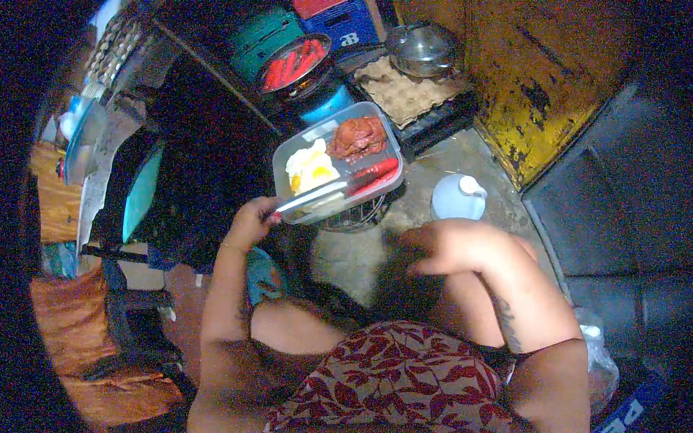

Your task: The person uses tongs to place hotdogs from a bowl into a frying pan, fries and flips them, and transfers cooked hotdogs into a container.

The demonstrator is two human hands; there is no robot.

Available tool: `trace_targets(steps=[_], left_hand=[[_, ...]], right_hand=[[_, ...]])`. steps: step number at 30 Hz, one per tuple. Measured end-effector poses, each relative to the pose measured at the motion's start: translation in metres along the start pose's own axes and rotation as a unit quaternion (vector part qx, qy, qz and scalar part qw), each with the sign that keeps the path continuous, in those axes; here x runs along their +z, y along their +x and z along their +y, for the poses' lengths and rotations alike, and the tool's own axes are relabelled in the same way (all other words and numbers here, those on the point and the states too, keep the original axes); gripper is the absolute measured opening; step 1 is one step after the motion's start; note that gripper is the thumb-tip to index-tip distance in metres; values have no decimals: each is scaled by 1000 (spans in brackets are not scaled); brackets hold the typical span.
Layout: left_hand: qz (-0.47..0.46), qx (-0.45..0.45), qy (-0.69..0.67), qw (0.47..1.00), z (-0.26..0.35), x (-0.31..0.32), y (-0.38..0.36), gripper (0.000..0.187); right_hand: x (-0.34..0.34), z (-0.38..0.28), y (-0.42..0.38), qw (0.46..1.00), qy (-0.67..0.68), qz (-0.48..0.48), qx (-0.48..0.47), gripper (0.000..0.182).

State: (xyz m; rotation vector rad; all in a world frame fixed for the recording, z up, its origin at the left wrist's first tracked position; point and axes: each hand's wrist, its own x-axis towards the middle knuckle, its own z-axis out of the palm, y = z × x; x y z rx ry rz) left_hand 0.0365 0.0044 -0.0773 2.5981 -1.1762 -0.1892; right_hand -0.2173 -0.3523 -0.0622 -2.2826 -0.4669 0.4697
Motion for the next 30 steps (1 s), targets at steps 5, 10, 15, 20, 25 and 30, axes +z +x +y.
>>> trace_targets(steps=[5,10,15,20,25,30], left_hand=[[-44,-5,-11,999,-3,5,2,35],[-89,-72,-174,978,-15,10,7,38],[-93,-112,-226,963,-24,18,13,38],[-103,-127,-164,973,-9,9,14,38],[40,-105,-214,970,-22,-1,26,39],[207,-246,-149,935,30,-63,73,38]], right_hand=[[-2,-3,3,999,5,-24,36,55],[-1,-6,4,999,-19,-10,28,54],[3,2,5,1000,-13,2,21,52],[-14,-20,8,992,-43,-66,96,55],[-6,-12,1,997,-34,-46,42,52],[11,3,9,958,217,21,185,54]])
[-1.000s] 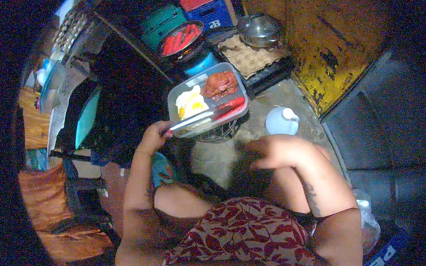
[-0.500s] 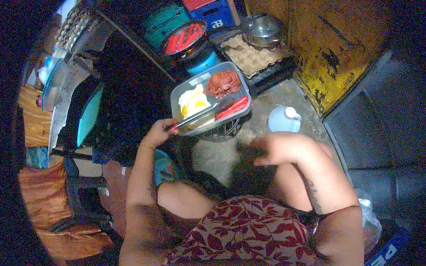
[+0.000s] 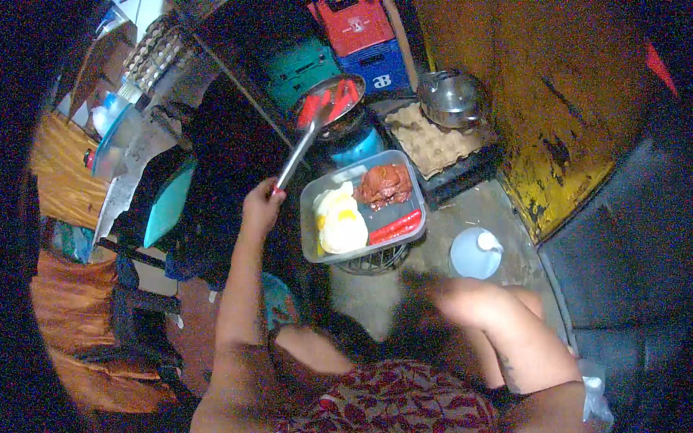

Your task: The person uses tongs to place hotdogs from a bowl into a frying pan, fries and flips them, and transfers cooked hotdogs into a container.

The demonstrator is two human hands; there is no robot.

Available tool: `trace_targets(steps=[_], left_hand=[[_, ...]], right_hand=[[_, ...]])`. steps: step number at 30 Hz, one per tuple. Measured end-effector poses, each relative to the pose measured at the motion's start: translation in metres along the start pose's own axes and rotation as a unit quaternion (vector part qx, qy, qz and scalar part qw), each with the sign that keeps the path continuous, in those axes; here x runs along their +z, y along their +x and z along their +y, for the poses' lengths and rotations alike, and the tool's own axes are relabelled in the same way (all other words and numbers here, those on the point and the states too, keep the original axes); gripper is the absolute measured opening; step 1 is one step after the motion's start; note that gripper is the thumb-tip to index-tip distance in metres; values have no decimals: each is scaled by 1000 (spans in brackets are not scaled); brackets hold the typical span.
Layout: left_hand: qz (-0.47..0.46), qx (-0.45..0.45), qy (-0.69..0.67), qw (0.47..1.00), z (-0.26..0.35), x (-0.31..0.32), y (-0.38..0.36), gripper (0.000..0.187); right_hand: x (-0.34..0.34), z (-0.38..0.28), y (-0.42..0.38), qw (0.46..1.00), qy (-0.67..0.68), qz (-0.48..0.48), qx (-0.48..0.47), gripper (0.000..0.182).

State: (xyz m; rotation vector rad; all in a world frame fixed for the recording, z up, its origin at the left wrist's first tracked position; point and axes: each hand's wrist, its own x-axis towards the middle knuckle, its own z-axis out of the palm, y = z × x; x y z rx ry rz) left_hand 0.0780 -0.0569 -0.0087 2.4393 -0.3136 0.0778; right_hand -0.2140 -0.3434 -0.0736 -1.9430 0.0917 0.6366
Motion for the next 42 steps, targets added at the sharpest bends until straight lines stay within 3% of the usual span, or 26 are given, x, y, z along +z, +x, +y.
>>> trace_targets(steps=[2,4,7,12,14,16,19,22,24,27,30,31,32,34,36,37,39,42], left_hand=[[69,88,82,990,-23,13,50,35],[51,59,125,989,3,17,85,35],[34,33,225,973,35,36,137,35],[-43,9,305,951,73,76,210,30],[-91,12,365,927,85,80,220,30],[-78,3,371,925,90,87,219,31],[1,-15,305,952,80,90,216,34],[11,-43,290,956,63,85,205,35],[11,-40,292,955,51,81,202,35],[96,25,173,980,45,68,165,32],[118,20,124,985,35,68,141,33],[104,-5,50,993,34,69,138,32],[109,-27,41,993,27,72,126,33],[158,30,29,987,6,83,116,36],[150,50,-34,987,-54,110,142,39],[158,30,-9,987,-15,99,101,40],[134,-15,33,990,-12,100,86,41],[123,-14,41,992,-19,102,76,41]], right_hand=[[-4,-8,-4,992,121,13,25,54],[-9,-4,0,998,13,-49,-40,54],[-15,2,-1,963,-198,-91,-160,54],[-29,-3,-12,949,-194,-95,-229,54],[-40,-23,-16,951,-205,-111,-203,55],[-43,-22,-17,950,-220,-127,-181,57],[-37,-7,-17,948,-199,-75,-237,56],[-39,-17,-24,951,-220,-71,-205,54],[-40,-21,-25,953,-226,-119,-164,50],[-48,-45,-37,958,-196,-138,-157,47],[-45,-51,-40,960,-211,-151,-108,46],[-42,-52,-41,959,-219,-154,-93,46],[-39,-51,-44,960,-229,-130,-93,46],[-28,-35,-40,960,-241,-103,-94,47],[-11,8,-17,951,-263,-76,-144,49],[-8,15,-18,950,-265,-75,-144,49],[-4,22,-21,951,-242,2,-193,51],[-8,15,-21,944,-269,-24,-188,53]])
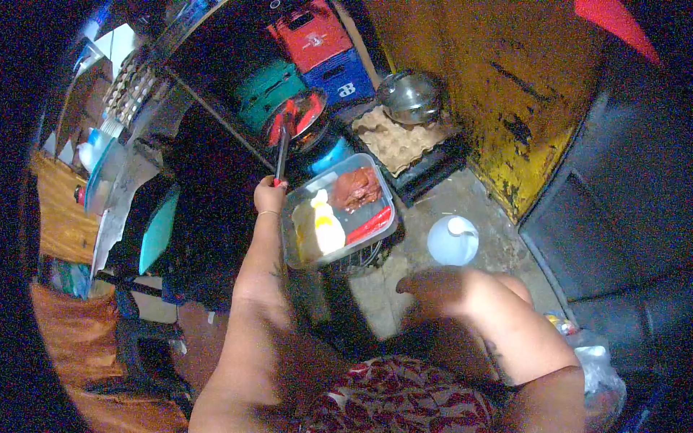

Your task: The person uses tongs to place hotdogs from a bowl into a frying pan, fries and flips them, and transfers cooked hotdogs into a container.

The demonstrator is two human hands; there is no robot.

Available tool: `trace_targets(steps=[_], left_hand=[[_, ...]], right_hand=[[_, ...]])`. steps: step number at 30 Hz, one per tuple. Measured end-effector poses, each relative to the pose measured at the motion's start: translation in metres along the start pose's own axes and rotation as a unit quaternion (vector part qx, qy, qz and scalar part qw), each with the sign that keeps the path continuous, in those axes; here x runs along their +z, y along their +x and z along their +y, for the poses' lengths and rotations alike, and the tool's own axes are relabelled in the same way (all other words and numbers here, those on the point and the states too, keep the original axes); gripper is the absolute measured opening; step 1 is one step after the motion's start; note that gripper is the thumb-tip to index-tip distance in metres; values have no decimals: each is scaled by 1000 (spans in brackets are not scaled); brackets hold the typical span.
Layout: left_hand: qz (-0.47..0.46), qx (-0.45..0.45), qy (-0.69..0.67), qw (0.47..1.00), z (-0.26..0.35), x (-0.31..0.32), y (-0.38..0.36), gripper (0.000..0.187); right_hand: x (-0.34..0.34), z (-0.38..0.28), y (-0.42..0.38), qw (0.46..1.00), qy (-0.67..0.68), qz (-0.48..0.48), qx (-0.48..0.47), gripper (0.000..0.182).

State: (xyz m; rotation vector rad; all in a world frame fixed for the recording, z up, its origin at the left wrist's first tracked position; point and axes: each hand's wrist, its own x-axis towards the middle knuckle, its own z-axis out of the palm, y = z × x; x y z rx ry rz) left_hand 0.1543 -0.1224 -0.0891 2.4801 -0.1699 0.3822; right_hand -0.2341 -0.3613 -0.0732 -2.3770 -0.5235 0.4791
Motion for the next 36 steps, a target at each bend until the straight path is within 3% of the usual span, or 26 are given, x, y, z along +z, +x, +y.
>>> trace_targets(steps=[4,5,6,8,9,12,14,16,18,20,24,36], left_hand=[[0,13,-22,1000,-6,-8,-3,39],[4,-14,-122,992,-40,12,20,40],[-22,10,-103,994,-33,-3,16,36],[-45,-3,-256,966,-12,-33,-9,31],[-107,-62,-300,946,-3,-54,-20,31],[-184,-62,-255,947,-5,-96,-50,33],[-196,-36,-230,953,-42,-98,-58,34],[-318,17,-241,917,-67,-103,-71,36],[-350,-11,-198,916,-83,-103,-82,40],[-409,82,-148,897,-105,-88,-84,44],[-450,25,-65,890,-78,-83,-94,42],[-484,46,-77,870,-82,-83,-72,48]], right_hand=[[-2,-2,3,1000,19,-11,5,55],[-4,-4,4,999,17,-17,25,56],[-6,-5,4,999,12,-23,44,57],[-9,-4,4,998,0,-27,48,59],[-13,-7,4,998,9,-40,54,60],[-14,-7,1,998,12,-31,49,62],[-16,-9,1,999,7,-11,41,62],[-25,-16,3,995,25,-60,79,61],[-10,2,5,997,33,-37,55,58],[-7,4,6,999,39,-10,34,56],[-12,-7,5,996,81,11,28,50],[-8,2,16,997,66,5,35,52]])
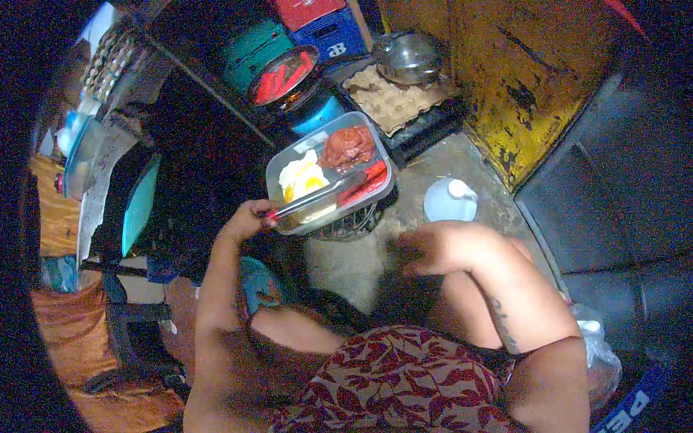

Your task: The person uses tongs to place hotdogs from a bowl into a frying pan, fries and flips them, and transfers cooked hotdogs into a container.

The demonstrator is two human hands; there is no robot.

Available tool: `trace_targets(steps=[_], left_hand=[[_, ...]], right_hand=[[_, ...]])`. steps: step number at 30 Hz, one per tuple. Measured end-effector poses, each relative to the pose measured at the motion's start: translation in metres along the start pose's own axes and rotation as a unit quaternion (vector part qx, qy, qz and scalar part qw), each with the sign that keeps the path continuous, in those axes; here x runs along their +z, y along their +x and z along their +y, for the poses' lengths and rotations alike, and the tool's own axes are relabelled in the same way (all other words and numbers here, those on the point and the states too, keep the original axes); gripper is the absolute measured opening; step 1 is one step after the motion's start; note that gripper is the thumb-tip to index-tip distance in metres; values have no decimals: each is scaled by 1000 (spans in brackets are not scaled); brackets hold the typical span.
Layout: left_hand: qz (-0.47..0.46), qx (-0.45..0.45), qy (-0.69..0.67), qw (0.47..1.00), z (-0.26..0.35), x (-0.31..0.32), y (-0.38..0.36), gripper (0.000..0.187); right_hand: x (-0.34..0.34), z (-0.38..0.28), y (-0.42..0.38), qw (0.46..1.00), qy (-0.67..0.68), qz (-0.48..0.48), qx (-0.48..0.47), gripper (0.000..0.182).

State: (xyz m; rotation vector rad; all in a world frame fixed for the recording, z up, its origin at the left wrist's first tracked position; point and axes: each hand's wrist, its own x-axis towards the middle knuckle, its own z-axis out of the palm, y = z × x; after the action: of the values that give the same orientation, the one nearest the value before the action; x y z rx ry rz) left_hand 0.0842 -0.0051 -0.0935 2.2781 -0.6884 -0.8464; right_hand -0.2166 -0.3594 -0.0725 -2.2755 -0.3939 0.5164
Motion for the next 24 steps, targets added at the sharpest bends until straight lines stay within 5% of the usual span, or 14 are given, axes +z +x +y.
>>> trace_targets(steps=[13,16,19,20,22,24], left_hand=[[-16,-12,-41,999,4,5,4,41],[-14,-78,-73,994,1,5,0,36],[44,-26,-58,997,6,-8,-2,35],[128,26,-83,988,17,-5,-2,35],[223,82,-102,966,43,-8,-2,35],[386,91,72,915,66,-19,7,35]], right_hand=[[-6,-4,-6,1000,4,-6,19,57],[-5,-4,-6,999,25,-16,27,59],[-8,-8,-16,999,7,31,-13,59],[-12,-10,-19,1000,0,24,-2,61],[-13,-9,-11,996,21,-63,55,61],[-16,-16,-9,994,-8,-75,74,61]])
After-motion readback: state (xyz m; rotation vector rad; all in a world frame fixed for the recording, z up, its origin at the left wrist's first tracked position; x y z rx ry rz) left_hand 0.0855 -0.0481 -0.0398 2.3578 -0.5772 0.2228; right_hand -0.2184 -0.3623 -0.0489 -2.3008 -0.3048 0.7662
